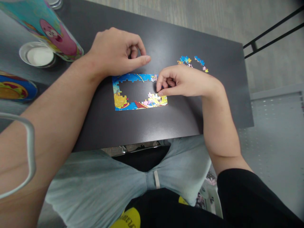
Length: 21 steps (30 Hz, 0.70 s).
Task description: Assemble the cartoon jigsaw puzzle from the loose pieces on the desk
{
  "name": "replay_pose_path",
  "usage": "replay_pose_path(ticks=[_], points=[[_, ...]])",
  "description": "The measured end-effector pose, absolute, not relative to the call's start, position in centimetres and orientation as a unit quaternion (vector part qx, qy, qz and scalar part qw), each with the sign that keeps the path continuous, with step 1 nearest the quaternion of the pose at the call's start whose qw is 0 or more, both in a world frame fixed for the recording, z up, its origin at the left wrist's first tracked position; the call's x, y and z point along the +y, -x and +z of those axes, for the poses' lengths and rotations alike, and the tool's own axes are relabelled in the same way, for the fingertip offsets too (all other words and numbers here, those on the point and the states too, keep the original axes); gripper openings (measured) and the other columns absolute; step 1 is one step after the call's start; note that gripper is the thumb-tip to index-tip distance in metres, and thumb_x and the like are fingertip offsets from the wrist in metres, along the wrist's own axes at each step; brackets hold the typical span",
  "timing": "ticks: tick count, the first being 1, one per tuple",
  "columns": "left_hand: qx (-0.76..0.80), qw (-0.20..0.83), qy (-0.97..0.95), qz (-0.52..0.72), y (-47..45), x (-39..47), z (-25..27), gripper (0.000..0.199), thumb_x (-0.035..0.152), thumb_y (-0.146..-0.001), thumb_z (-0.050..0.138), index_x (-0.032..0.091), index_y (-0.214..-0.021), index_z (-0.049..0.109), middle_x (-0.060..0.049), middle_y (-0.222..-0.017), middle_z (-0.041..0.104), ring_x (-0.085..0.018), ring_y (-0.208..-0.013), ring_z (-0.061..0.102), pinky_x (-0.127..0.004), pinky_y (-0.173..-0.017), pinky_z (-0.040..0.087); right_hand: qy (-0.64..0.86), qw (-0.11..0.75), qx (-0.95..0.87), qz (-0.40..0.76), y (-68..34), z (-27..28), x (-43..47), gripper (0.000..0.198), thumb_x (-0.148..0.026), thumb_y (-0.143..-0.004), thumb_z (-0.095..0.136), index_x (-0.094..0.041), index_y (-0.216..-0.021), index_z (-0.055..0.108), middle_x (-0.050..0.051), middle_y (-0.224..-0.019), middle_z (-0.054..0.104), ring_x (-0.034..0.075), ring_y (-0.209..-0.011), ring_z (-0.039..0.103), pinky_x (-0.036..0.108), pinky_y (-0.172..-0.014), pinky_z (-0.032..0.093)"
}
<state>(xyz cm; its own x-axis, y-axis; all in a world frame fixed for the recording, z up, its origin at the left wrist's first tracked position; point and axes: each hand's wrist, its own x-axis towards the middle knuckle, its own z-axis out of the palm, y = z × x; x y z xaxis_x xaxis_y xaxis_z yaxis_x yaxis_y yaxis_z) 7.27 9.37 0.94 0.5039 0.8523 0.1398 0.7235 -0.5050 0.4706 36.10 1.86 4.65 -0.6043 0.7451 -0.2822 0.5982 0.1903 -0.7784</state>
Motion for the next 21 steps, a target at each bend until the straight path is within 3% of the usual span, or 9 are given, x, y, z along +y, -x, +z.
replay_pose_path(ticks=[6,8,12,15,19,21], points=[[0.455,0.169,-0.85,0.206,-7.4,9.4,0.6,0.033,0.055,-0.104,0.08,0.033,-0.12,0.098,0.001,-0.095,0.086,-0.026,-0.086,0.071,-0.044,-0.087,0.048,0.434,0.092,-0.77,0.459,-36.6,4.3,1.9,0.022,-0.041,-0.098,0.11,-0.032,-0.103,0.091,-0.004,-0.081,0.065,0.021,-0.076,0.055,0.041,-0.069,0.04],[0.458,0.174,-0.85,0.193,-7.3,9.4,0.7,0.035,0.058,-0.107,0.078,0.034,-0.122,0.098,0.0,-0.097,0.087,-0.026,-0.088,0.071,-0.044,-0.086,0.048,0.427,0.119,-0.775,0.451,-37.1,4.0,2.2,0.028,-0.049,-0.098,0.113,-0.032,-0.104,0.091,-0.003,-0.081,0.065,0.022,-0.077,0.056,0.041,-0.07,0.041],[0.463,0.185,-0.851,0.166,-7.3,9.5,1.1,0.048,0.067,-0.11,0.072,0.03,-0.129,0.097,-0.002,-0.103,0.087,-0.027,-0.094,0.074,-0.042,-0.087,0.049,0.462,0.298,-0.751,0.365,-39.7,3.6,3.3,0.043,-0.068,-0.103,0.111,-0.033,-0.105,0.085,-0.001,-0.086,0.067,0.024,-0.08,0.057,0.042,-0.078,0.049],[0.473,0.183,-0.849,0.144,-7.1,10.0,1.2,0.048,0.066,-0.111,0.074,0.029,-0.131,0.097,-0.003,-0.103,0.086,-0.027,-0.094,0.074,-0.042,-0.087,0.048,0.535,0.371,-0.713,0.261,-43.4,3.7,4.4,0.037,-0.063,-0.108,0.105,-0.035,-0.108,0.081,0.001,-0.094,0.072,0.026,-0.084,0.059,0.044,-0.083,0.054],[0.474,0.184,-0.851,0.131,-6.8,11.0,0.8,0.048,0.072,-0.107,0.075,0.036,-0.128,0.096,-0.001,-0.098,0.083,-0.028,-0.093,0.075,-0.042,-0.083,0.043,0.687,0.294,-0.65,0.138,-48.4,4.2,4.8,0.013,-0.034,-0.108,0.095,-0.028,-0.106,0.083,0.005,-0.102,0.084,0.028,-0.094,0.076,0.046,-0.096,0.063],[0.474,0.189,-0.85,0.128,-6.7,11.4,0.6,0.05,0.076,-0.104,0.073,0.037,-0.125,0.095,0.001,-0.097,0.083,-0.028,-0.092,0.076,-0.041,-0.081,0.04,0.739,0.227,-0.618,0.141,-49.8,4.5,4.5,0.015,-0.027,-0.103,0.098,-0.027,-0.102,0.084,0.007,-0.105,0.089,0.032,-0.104,0.084,0.048,-0.105,0.068]])
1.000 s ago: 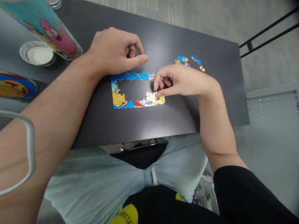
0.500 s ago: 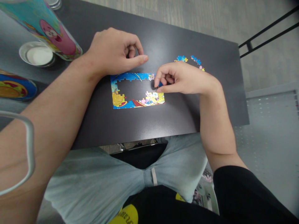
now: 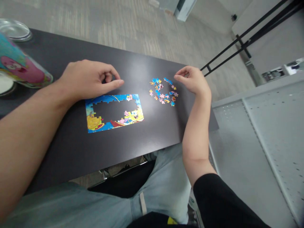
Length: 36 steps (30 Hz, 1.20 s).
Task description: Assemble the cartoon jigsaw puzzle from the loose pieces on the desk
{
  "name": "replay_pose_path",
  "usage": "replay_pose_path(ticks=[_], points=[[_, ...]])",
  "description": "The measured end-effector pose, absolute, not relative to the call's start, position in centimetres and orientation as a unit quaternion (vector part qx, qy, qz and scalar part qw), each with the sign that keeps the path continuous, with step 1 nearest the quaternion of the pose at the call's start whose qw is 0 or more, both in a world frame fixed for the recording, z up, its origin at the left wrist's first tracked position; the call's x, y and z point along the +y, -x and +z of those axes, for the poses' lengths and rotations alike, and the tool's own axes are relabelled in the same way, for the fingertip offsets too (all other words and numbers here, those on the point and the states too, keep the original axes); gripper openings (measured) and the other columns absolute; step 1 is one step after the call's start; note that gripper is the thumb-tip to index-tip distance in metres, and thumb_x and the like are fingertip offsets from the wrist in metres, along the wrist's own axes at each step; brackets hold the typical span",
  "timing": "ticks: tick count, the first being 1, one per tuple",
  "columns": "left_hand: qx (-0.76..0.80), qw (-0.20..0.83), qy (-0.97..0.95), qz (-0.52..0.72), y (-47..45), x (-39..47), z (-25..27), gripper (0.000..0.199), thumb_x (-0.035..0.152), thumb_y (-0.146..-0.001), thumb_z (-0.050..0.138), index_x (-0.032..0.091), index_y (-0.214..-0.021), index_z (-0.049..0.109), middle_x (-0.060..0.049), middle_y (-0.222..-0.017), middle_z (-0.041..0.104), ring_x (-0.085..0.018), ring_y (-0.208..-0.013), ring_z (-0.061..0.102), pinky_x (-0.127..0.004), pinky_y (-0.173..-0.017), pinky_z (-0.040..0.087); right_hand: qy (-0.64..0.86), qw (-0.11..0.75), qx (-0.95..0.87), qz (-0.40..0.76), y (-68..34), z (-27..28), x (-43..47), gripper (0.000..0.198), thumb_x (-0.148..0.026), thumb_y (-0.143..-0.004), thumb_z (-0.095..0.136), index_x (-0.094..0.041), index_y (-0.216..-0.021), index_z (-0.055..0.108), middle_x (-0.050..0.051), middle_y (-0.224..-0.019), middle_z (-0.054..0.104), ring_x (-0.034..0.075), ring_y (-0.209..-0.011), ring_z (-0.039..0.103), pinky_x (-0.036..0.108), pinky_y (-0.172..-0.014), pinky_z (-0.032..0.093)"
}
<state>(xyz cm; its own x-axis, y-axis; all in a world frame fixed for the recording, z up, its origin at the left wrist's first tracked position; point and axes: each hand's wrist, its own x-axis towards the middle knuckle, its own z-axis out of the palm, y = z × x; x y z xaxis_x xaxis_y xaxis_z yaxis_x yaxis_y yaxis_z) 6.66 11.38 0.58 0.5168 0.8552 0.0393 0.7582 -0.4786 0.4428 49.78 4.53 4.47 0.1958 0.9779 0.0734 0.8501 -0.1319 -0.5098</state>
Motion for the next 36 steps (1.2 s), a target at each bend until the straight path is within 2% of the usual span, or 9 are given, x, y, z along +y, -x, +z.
replay_pose_path(ticks=[5,10,14,17,22,24,30,34,36], points=[[0.486,0.188,-0.843,0.129,-6.3,11.9,0.0,0.056,0.084,-0.101,0.071,0.04,-0.125,0.096,0.003,-0.094,0.082,-0.027,-0.092,0.077,-0.04,-0.08,0.039,0.769,0.118,-0.577,0.248,-50.3,5.1,3.9,0.033,-0.03,-0.087,0.118,-0.027,-0.092,0.085,0.009,-0.108,0.094,0.036,-0.109,0.089,0.053,-0.106,0.074],[0.478,0.177,-0.851,0.125,-6.1,12.0,-0.3,0.058,0.085,-0.104,0.068,0.041,-0.128,0.096,0.004,-0.092,0.081,-0.025,-0.09,0.077,-0.039,-0.08,0.04,0.74,0.08,-0.609,0.275,-49.8,5.4,4.1,0.026,-0.034,-0.092,0.113,-0.03,-0.088,0.088,0.008,-0.104,0.095,0.039,-0.112,0.091,0.057,-0.113,0.074],[0.474,0.178,-0.854,0.118,-6.3,11.6,0.3,0.061,0.083,-0.105,0.066,0.036,-0.131,0.096,0.002,-0.094,0.081,-0.025,-0.09,0.075,-0.039,-0.081,0.041,0.714,0.086,-0.63,0.293,-49.7,5.0,4.3,0.022,-0.029,-0.093,0.105,-0.032,-0.091,0.083,0.006,-0.102,0.093,0.039,-0.113,0.091,0.058,-0.114,0.075],[0.475,0.185,-0.852,0.117,-6.5,11.0,1.0,0.059,0.078,-0.106,0.066,0.033,-0.13,0.095,0.001,-0.097,0.081,-0.025,-0.092,0.074,-0.039,-0.081,0.041,0.7,0.108,-0.642,0.294,-49.6,4.4,4.5,0.026,-0.03,-0.093,0.105,-0.032,-0.091,0.079,0.005,-0.097,0.09,0.037,-0.107,0.089,0.056,-0.108,0.076],[0.463,0.204,-0.853,0.127,-6.7,10.3,1.4,0.055,0.075,-0.109,0.069,0.03,-0.129,0.094,0.0,-0.1,0.08,-0.024,-0.092,0.07,-0.041,-0.083,0.04,0.587,0.255,-0.671,0.374,-47.1,3.4,4.6,0.034,-0.04,-0.091,0.114,-0.03,-0.108,0.085,0.003,-0.1,0.088,0.029,-0.096,0.085,0.045,-0.096,0.074],[0.462,0.21,-0.851,0.136,-6.8,10.2,1.4,0.054,0.076,-0.109,0.071,0.03,-0.128,0.093,0.0,-0.1,0.081,-0.025,-0.093,0.071,-0.042,-0.085,0.04,0.522,0.285,-0.687,0.418,-44.9,3.1,4.5,0.039,-0.048,-0.093,0.116,-0.029,-0.113,0.088,0.002,-0.1,0.088,0.026,-0.095,0.085,0.041,-0.094,0.074],[0.456,0.211,-0.852,0.146,-6.8,10.2,1.0,0.056,0.084,-0.107,0.072,0.034,-0.122,0.092,-0.001,-0.094,0.079,-0.029,-0.098,0.072,-0.044,-0.085,0.044,0.389,0.242,-0.69,0.56,-38.3,2.4,3.5,0.048,-0.059,-0.102,0.113,-0.024,-0.118,0.085,0.003,-0.097,0.09,0.023,-0.092,0.089,0.036,-0.091,0.076],[0.456,0.204,-0.854,0.145,-6.8,10.0,1.2,0.054,0.077,-0.109,0.069,0.032,-0.127,0.093,-0.002,-0.105,0.087,-0.027,-0.095,0.07,-0.043,-0.082,0.044,0.4,0.219,-0.667,0.589,-36.4,2.6,2.7,0.053,-0.061,-0.094,0.119,-0.026,-0.113,0.084,0.004,-0.097,0.091,0.025,-0.092,0.09,0.037,-0.09,0.076],[0.452,0.21,-0.855,0.142,-6.8,9.8,1.4,0.055,0.076,-0.111,0.07,0.031,-0.132,0.094,-0.003,-0.109,0.089,-0.027,-0.095,0.071,-0.044,-0.084,0.044,0.408,0.208,-0.665,0.59,-36.0,3.0,2.4,0.045,-0.054,-0.096,0.117,-0.026,-0.111,0.085,0.003,-0.097,0.092,0.024,-0.091,0.091,0.038,-0.091,0.075]])
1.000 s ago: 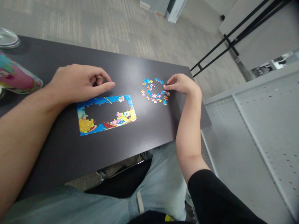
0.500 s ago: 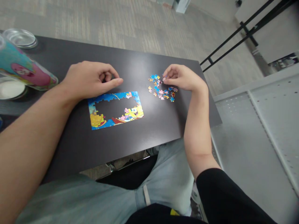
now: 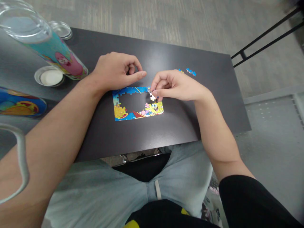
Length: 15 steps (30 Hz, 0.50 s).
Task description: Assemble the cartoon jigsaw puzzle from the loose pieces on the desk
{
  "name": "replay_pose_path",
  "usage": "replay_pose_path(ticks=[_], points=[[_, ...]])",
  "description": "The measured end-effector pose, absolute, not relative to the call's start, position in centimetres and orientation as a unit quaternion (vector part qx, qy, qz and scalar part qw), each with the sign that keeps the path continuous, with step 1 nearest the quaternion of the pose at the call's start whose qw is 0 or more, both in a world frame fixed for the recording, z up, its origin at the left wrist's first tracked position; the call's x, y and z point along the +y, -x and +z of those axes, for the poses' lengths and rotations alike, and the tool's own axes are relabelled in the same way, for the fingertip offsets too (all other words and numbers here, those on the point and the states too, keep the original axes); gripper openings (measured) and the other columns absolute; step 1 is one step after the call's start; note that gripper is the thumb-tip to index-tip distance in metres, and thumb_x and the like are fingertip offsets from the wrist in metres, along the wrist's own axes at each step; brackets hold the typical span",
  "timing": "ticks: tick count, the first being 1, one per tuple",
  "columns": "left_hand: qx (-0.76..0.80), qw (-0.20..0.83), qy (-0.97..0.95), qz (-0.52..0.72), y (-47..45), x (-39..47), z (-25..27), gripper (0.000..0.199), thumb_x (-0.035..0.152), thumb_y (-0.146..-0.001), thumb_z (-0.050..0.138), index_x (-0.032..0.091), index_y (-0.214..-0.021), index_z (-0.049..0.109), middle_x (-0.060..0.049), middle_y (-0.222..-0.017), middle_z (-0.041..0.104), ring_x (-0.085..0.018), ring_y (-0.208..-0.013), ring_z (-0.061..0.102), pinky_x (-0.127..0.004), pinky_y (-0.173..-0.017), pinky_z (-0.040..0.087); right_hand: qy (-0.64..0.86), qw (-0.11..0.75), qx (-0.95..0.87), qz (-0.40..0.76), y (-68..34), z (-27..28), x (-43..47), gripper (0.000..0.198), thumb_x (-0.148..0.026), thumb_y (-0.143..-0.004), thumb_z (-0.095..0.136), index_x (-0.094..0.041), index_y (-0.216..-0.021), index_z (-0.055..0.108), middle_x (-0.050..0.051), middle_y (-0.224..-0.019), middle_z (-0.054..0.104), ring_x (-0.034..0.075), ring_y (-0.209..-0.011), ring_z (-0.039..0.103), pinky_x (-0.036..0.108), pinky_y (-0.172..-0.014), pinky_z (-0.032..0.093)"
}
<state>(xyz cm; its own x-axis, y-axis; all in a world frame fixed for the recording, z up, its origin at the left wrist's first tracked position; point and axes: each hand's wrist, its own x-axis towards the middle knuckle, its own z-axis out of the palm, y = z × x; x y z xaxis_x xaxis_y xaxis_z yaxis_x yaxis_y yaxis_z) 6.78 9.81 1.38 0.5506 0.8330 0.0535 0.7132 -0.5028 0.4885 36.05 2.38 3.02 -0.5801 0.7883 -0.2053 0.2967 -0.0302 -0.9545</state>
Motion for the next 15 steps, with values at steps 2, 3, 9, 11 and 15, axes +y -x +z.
replay_pose_path(ticks=[2,3,9,11,15], points=[[0.454,0.211,-0.854,0.143,-6.83,9.68,1.51,0.056,0.075,-0.111,0.071,0.03,-0.133,0.095,-0.004,-0.111,0.089,-0.027,-0.097,0.074,-0.045,-0.085,0.045,0.409,0.207,-0.67,0.584,-35.93,3.48,2.12,0.033,-0.045,-0.098,0.111,-0.028,-0.11,0.085,0.003,-0.098,0.094,0.025,-0.091,0.091,0.04,-0.093,0.075],[0.457,0.209,-0.853,0.143,-6.87,9.64,1.55,0.055,0.075,-0.111,0.072,0.03,-0.133,0.096,-0.004,-0.111,0.09,-0.028,-0.099,0.076,-0.046,-0.086,0.046,0.415,0.209,-0.671,0.577,-35.91,3.66,2.02,0.03,-0.043,-0.099,0.109,-0.029,-0.108,0.085,0.002,-0.099,0.094,0.026,-0.09,0.09,0.042,-0.093,0.076],[0.463,0.203,-0.851,0.145,-7.06,9.48,1.51,0.053,0.074,-0.111,0.071,0.032,-0.131,0.095,-0.003,-0.11,0.091,-0.028,-0.101,0.078,-0.045,-0.089,0.046,0.437,0.215,-0.669,0.561,-35.72,3.69,1.87,0.031,-0.044,-0.094,0.111,-0.032,-0.102,0.084,0.002,-0.1,0.094,0.025,-0.083,0.086,0.042,-0.083,0.076],[0.464,0.202,-0.85,0.146,-7.05,9.42,1.52,0.052,0.074,-0.111,0.071,0.032,-0.131,0.094,-0.003,-0.111,0.091,-0.027,-0.098,0.076,-0.044,-0.087,0.044,0.433,0.209,-0.667,0.568,-35.61,3.51,1.85,0.032,-0.045,-0.094,0.112,-0.032,-0.101,0.084,0.002,-0.1,0.095,0.024,-0.082,0.084,0.043,-0.081,0.076],[0.461,0.203,-0.852,0.143,-7.06,9.31,1.63,0.054,0.077,-0.112,0.07,0.033,-0.132,0.094,-0.001,-0.112,0.091,-0.026,-0.097,0.074,-0.043,-0.086,0.045,0.487,0.179,-0.647,0.558,-35.44,3.45,1.62,0.043,-0.052,-0.084,0.121,-0.035,-0.102,0.087,0.004,-0.106,0.095,0.032,-0.089,0.085,0.053,-0.081,0.08]])
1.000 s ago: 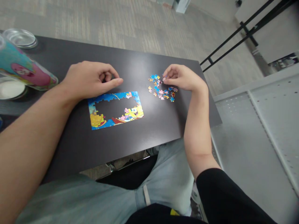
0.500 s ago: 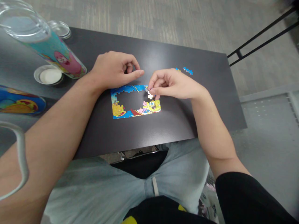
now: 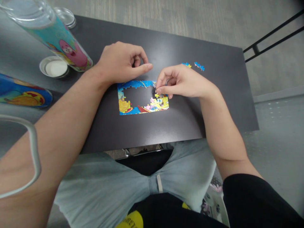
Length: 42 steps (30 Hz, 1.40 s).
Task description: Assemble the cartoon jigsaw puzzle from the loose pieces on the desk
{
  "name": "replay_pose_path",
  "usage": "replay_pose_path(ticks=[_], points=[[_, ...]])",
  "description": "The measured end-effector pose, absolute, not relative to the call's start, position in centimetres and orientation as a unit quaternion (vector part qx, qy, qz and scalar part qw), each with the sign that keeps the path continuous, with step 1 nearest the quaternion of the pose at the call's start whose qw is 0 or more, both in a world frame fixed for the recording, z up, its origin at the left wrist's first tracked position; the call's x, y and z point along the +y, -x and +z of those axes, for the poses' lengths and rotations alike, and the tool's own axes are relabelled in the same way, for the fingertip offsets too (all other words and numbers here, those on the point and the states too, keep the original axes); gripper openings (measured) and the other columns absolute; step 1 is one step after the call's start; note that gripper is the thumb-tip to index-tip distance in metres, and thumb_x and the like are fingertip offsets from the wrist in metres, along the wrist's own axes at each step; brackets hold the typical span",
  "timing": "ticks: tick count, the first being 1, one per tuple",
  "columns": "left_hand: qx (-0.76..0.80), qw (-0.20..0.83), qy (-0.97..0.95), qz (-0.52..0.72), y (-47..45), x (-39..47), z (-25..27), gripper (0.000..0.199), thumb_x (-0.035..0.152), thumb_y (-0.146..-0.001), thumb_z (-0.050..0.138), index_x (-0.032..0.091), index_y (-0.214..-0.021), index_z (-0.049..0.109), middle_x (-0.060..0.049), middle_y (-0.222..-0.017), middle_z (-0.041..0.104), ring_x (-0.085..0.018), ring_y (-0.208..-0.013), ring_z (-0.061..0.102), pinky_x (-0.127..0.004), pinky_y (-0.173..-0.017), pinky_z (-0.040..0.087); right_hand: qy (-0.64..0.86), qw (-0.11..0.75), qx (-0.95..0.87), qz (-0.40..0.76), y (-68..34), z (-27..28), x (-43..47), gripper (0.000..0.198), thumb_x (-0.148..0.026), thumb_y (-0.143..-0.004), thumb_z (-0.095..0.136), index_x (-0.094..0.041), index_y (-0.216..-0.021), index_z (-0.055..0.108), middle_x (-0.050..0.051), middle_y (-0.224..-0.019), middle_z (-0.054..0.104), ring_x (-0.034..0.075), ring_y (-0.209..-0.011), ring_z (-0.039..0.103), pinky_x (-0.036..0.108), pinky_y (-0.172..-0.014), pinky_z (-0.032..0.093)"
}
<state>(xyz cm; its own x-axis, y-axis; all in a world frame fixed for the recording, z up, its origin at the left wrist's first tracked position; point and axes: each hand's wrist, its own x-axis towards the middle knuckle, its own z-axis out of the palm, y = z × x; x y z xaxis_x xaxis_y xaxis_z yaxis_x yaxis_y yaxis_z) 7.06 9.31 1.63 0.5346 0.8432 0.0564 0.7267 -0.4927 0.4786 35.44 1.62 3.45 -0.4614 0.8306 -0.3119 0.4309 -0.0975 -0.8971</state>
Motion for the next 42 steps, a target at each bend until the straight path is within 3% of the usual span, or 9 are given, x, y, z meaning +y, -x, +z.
replay_pose_path(ticks=[9,13,20,26,32,36,39,42], points=[[0.464,0.206,-0.851,0.134,-7.2,9.3,1.9,0.053,0.078,-0.109,0.066,0.038,-0.13,0.092,0.0,-0.116,0.091,-0.028,-0.098,0.073,-0.046,-0.087,0.046,0.485,0.15,-0.669,0.544,-35.1,3.5,1.5,0.041,-0.056,-0.088,0.12,-0.033,-0.102,0.089,0.006,-0.11,0.095,0.032,-0.084,0.08,0.055,-0.078,0.075],[0.468,0.2,-0.852,0.128,-7.2,9.3,1.9,0.055,0.079,-0.11,0.065,0.038,-0.133,0.093,0.002,-0.117,0.092,-0.026,-0.098,0.073,-0.047,-0.088,0.049,0.489,0.146,-0.686,0.518,-35.2,3.5,1.6,0.039,-0.057,-0.09,0.119,-0.034,-0.102,0.089,0.006,-0.112,0.094,0.034,-0.095,0.08,0.055,-0.085,0.073],[0.464,0.198,-0.852,0.14,-7.2,9.4,1.5,0.054,0.078,-0.11,0.067,0.037,-0.132,0.094,0.001,-0.117,0.094,-0.027,-0.099,0.076,-0.047,-0.087,0.048,0.464,0.158,-0.72,0.491,-35.5,3.3,1.6,0.034,-0.056,-0.095,0.114,-0.035,-0.105,0.089,0.002,-0.1,0.083,0.031,-0.096,0.072,0.051,-0.09,0.066],[0.465,0.199,-0.853,0.129,-7.2,9.4,1.8,0.055,0.08,-0.11,0.065,0.037,-0.133,0.093,0.002,-0.118,0.093,-0.026,-0.099,0.074,-0.045,-0.087,0.047,0.479,0.13,-0.719,0.487,-35.0,4.0,1.8,0.046,-0.061,-0.081,0.123,-0.035,-0.096,0.088,0.004,-0.096,0.083,0.034,-0.1,0.072,0.052,-0.083,0.069],[0.471,0.2,-0.85,0.126,-7.3,9.3,1.9,0.06,0.08,-0.109,0.065,0.036,-0.136,0.096,-0.002,-0.118,0.092,-0.03,-0.101,0.077,-0.049,-0.091,0.049,0.458,0.136,-0.725,0.497,-35.0,3.7,2.0,0.044,-0.055,-0.076,0.126,-0.037,-0.093,0.089,0.005,-0.096,0.081,0.034,-0.098,0.07,0.052,-0.082,0.068],[0.469,0.205,-0.847,0.141,-7.2,9.4,1.7,0.058,0.079,-0.108,0.068,0.035,-0.133,0.096,-0.003,-0.113,0.09,-0.031,-0.102,0.078,-0.047,-0.09,0.046,0.472,0.181,-0.74,0.443,-36.6,4.2,2.1,0.035,-0.062,-0.098,0.111,-0.034,-0.102,0.089,0.004,-0.098,0.08,0.032,-0.095,0.072,0.051,-0.092,0.067],[0.462,0.209,-0.851,0.138,-7.0,9.8,1.6,0.061,0.08,-0.108,0.068,0.031,-0.133,0.095,-0.005,-0.109,0.088,-0.03,-0.098,0.075,-0.046,-0.086,0.044,0.572,0.24,-0.719,0.312,-39.2,4.7,3.0,0.033,-0.062,-0.112,0.099,-0.031,-0.108,0.087,0.006,-0.106,0.084,0.034,-0.105,0.08,0.049,-0.099,0.069],[0.461,0.213,-0.851,0.136,-6.9,10.2,1.5,0.061,0.082,-0.105,0.07,0.032,-0.129,0.097,-0.004,-0.103,0.086,-0.03,-0.097,0.075,-0.046,-0.082,0.042,0.688,0.251,-0.661,0.161,-42.5,5.0,4.1,0.027,-0.054,-0.115,0.095,-0.028,-0.116,0.087,0.009,-0.116,0.088,0.039,-0.121,0.085,0.05,-0.107,0.07]])
